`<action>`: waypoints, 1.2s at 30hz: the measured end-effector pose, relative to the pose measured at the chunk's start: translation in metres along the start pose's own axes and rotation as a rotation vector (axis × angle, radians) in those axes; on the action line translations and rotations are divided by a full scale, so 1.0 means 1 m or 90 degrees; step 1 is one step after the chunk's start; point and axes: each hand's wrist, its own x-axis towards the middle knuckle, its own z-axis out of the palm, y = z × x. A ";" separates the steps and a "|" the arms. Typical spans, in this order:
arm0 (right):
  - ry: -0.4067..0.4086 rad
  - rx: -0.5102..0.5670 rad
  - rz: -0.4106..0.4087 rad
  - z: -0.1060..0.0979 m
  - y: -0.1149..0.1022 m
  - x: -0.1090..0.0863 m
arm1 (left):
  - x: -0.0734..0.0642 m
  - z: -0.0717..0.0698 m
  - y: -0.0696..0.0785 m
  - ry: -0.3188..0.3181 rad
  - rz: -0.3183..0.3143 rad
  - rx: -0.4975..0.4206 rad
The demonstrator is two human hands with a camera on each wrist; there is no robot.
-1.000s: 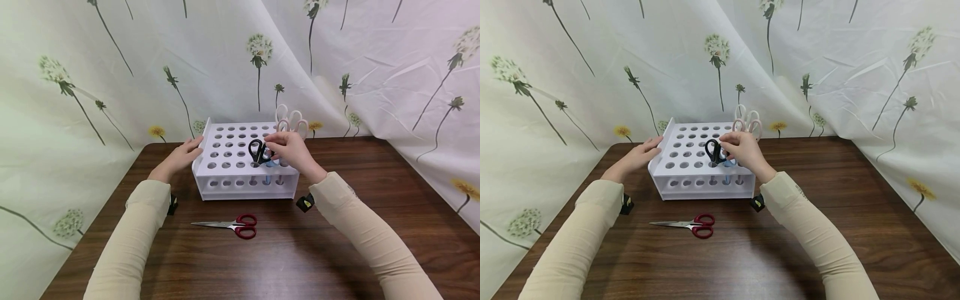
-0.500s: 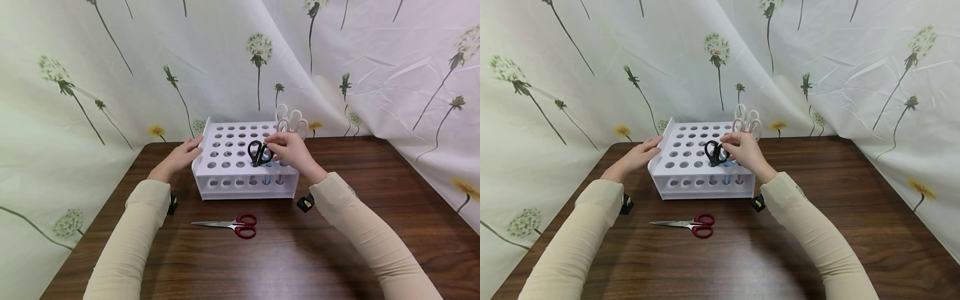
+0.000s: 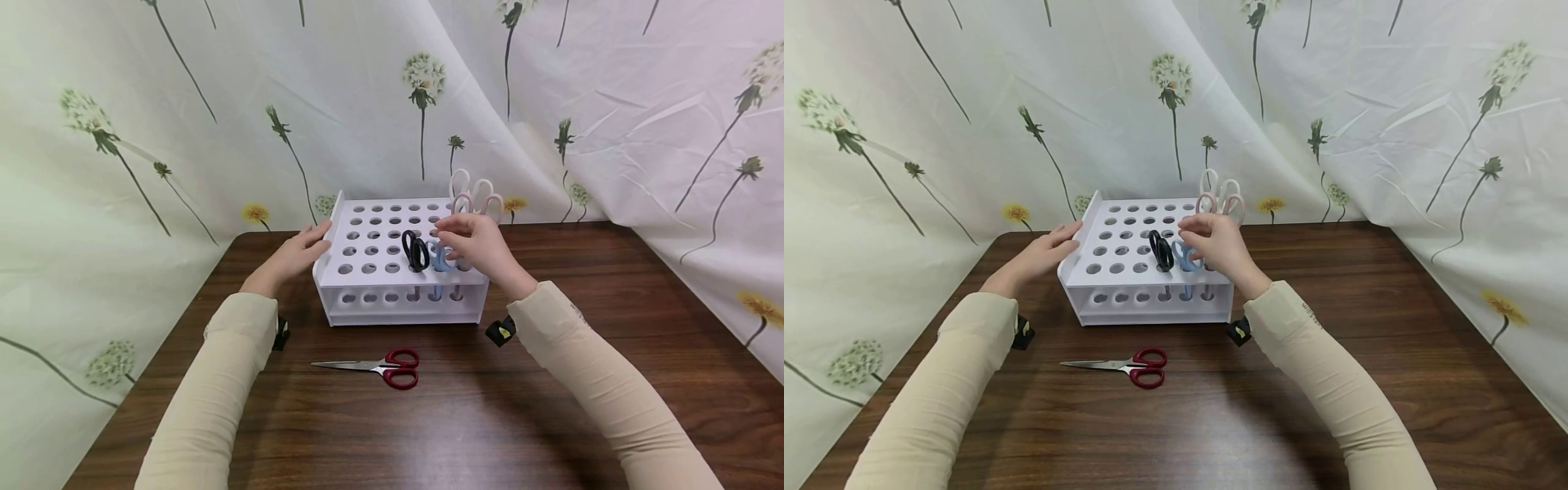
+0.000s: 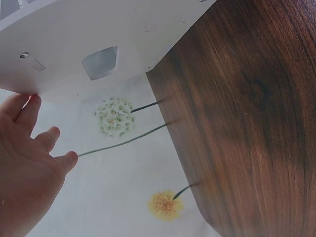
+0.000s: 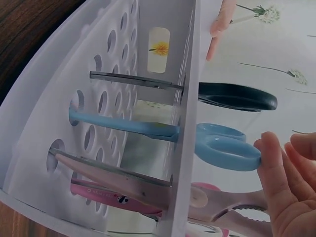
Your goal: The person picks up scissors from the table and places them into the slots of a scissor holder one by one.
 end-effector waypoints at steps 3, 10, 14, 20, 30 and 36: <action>0.001 0.009 -0.003 0.000 0.000 0.000 | 0.000 0.000 0.000 0.003 0.001 0.001; 0.003 0.019 -0.012 -0.001 -0.001 -0.002 | 0.001 0.000 -0.001 0.008 0.007 -0.001; 0.004 0.025 -0.014 -0.001 -0.002 -0.003 | 0.001 0.000 0.000 0.007 0.011 0.002; -0.002 0.033 -0.021 -0.002 -0.001 -0.005 | 0.001 -0.001 0.000 0.007 0.011 0.004; -0.022 0.054 -0.027 -0.001 -0.001 -0.009 | -0.001 0.000 0.000 0.005 0.005 -0.007; -0.039 0.045 -0.034 0.002 -0.002 -0.014 | -0.001 0.000 0.001 0.002 -0.002 -0.017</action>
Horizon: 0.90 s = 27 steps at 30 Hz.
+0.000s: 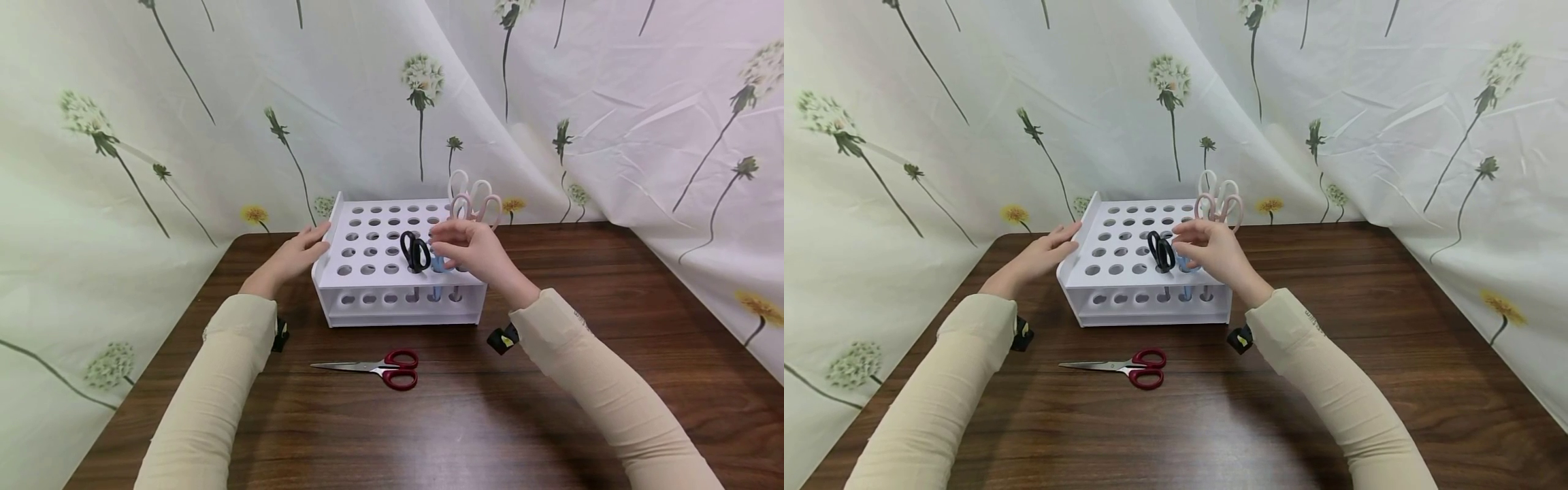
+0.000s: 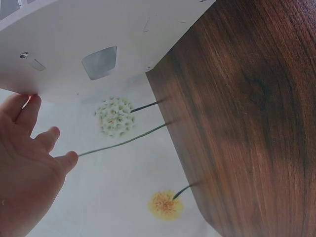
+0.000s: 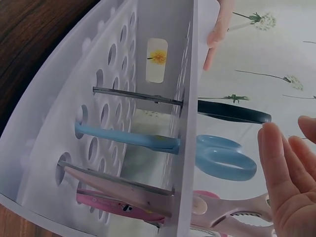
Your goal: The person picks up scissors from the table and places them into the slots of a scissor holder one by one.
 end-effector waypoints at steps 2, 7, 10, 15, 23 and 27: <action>-0.007 -0.002 -0.002 0.001 0.000 -0.001 | 0.000 0.000 0.000 0.000 0.000 0.001; -0.024 0.010 -0.014 0.004 0.001 -0.004 | -0.001 0.000 0.001 -0.003 0.003 0.000; -0.033 0.021 -0.022 0.006 0.002 -0.005 | -0.001 0.000 0.001 -0.003 0.002 0.002; -0.050 0.018 -0.031 0.007 0.001 -0.008 | -0.001 0.000 0.001 0.000 0.002 0.005; -0.068 0.004 -0.037 0.011 0.006 -0.012 | -0.002 0.000 0.002 0.004 0.003 0.008; -0.083 0.008 -0.039 0.016 0.011 -0.014 | -0.001 0.000 0.002 0.009 0.006 0.009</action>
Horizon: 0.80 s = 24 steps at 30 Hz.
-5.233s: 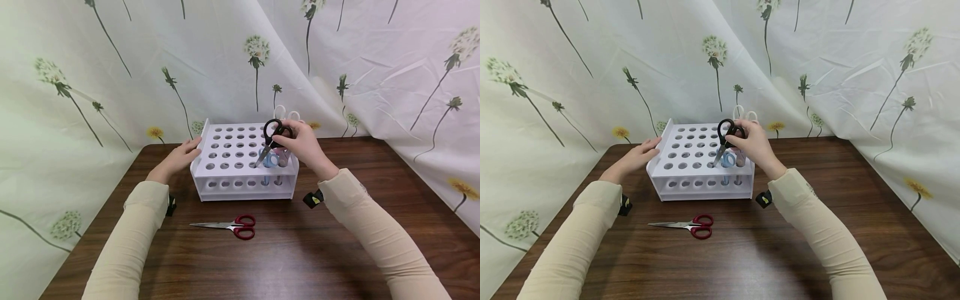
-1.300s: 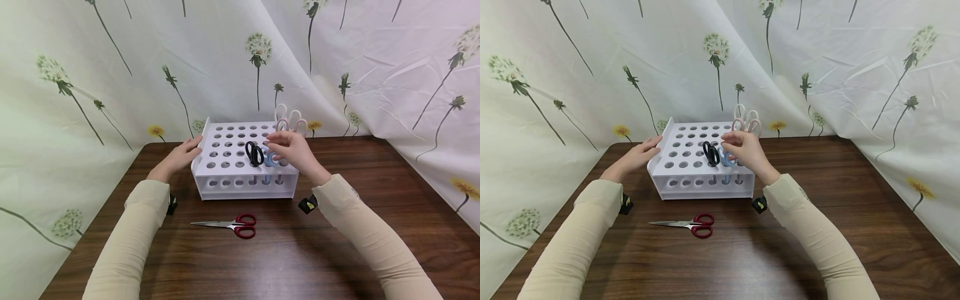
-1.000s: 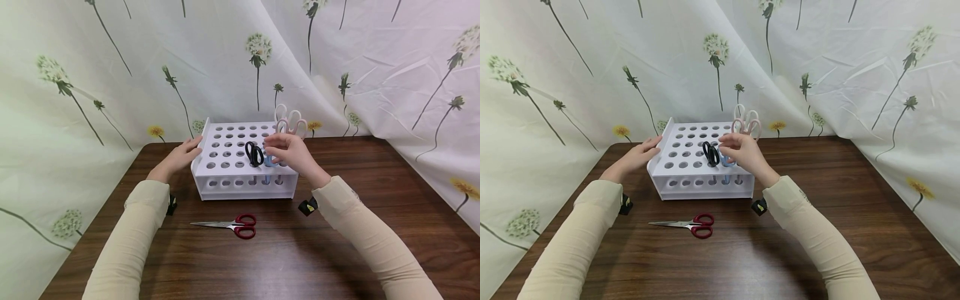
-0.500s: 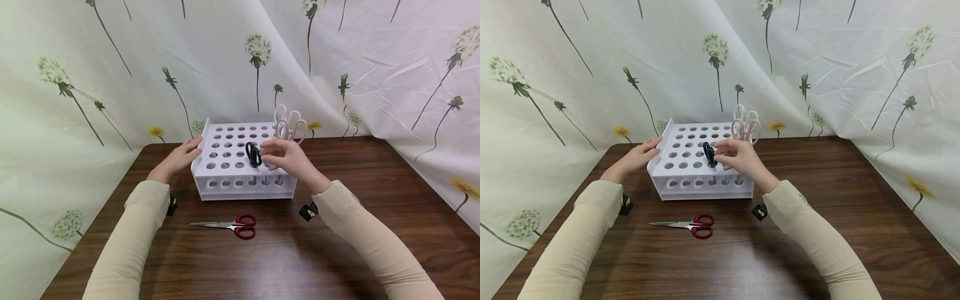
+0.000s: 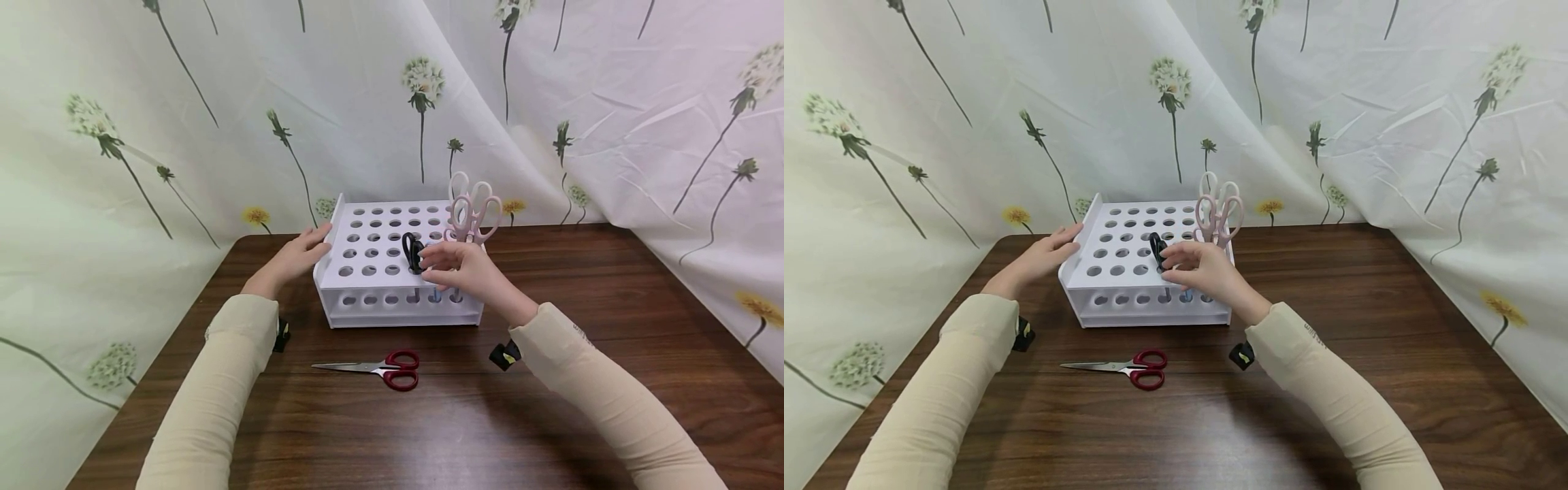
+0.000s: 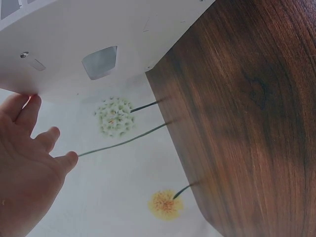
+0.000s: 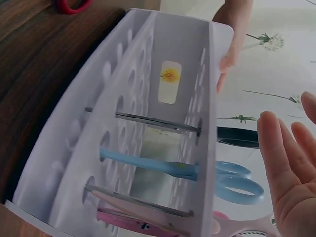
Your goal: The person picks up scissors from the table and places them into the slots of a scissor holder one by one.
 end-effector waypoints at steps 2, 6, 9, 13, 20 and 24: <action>-0.007 0.003 0.003 0.002 0.001 -0.001 | 0.000 0.000 0.000 0.003 0.003 -0.001; -0.026 -0.005 0.001 0.007 0.005 -0.003 | 0.000 0.000 0.000 0.002 0.000 -0.006; -0.038 -0.022 -0.002 0.008 0.009 -0.004 | 0.000 0.001 -0.001 0.000 -0.003 -0.005; -0.044 -0.043 -0.002 0.009 0.013 -0.005 | 0.001 0.000 -0.001 0.000 -0.001 0.002; -0.064 -0.035 -0.003 0.010 0.016 -0.007 | 0.002 -0.001 -0.002 0.003 0.023 0.032; -0.074 -0.027 0.001 0.011 0.018 -0.008 | 0.002 -0.002 -0.002 0.002 0.026 0.047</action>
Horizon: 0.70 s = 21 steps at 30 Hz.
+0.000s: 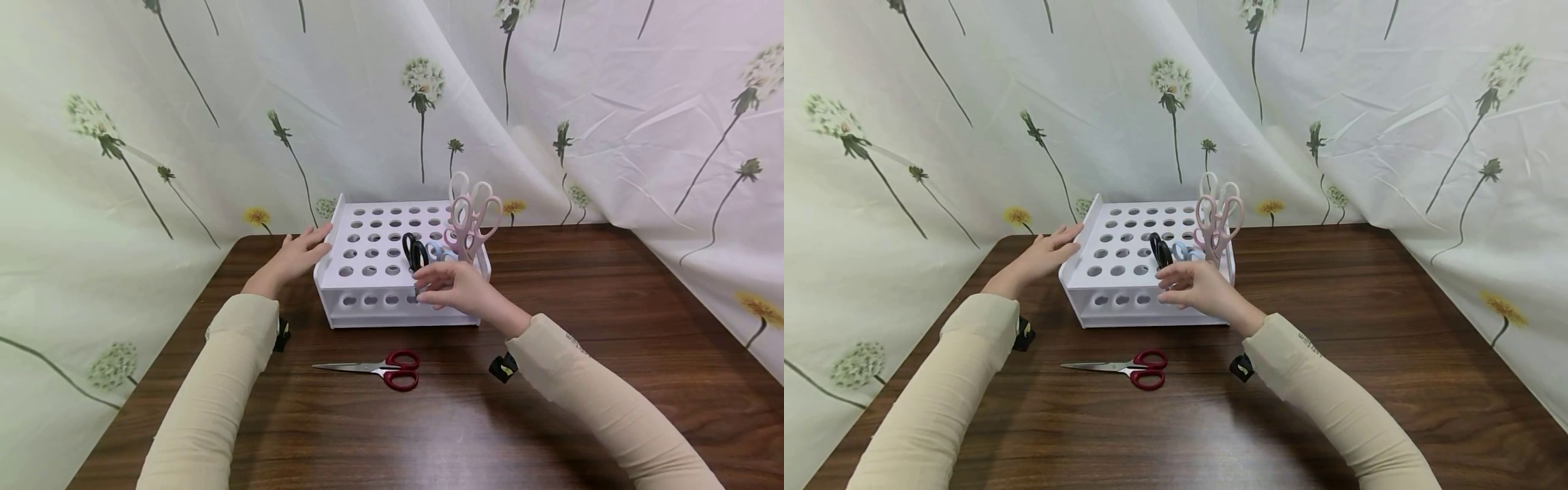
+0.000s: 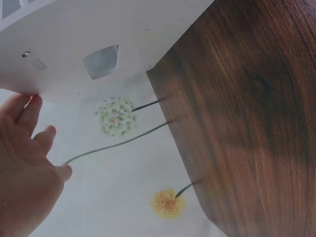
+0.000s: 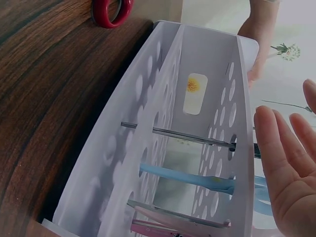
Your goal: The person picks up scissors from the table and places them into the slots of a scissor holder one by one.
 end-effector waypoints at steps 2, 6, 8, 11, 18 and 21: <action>-0.004 0.003 0.002 0.001 0.001 0.000 | 0.000 0.000 0.000 0.000 0.002 0.010; -0.009 0.006 0.007 0.003 0.004 -0.001 | 0.000 -0.001 0.000 -0.002 0.006 0.024; -0.011 0.007 0.006 0.004 0.006 -0.001 | 0.000 -0.001 -0.001 -0.002 0.010 0.032; -0.018 0.005 -0.002 0.007 0.009 -0.001 | 0.001 -0.001 -0.002 -0.002 0.017 0.041; -0.036 -0.006 -0.023 0.009 0.015 -0.001 | 0.001 -0.001 0.000 -0.004 0.016 0.042; -0.045 -0.017 -0.021 0.010 0.012 -0.002 | 0.000 -0.001 0.000 -0.007 0.014 0.038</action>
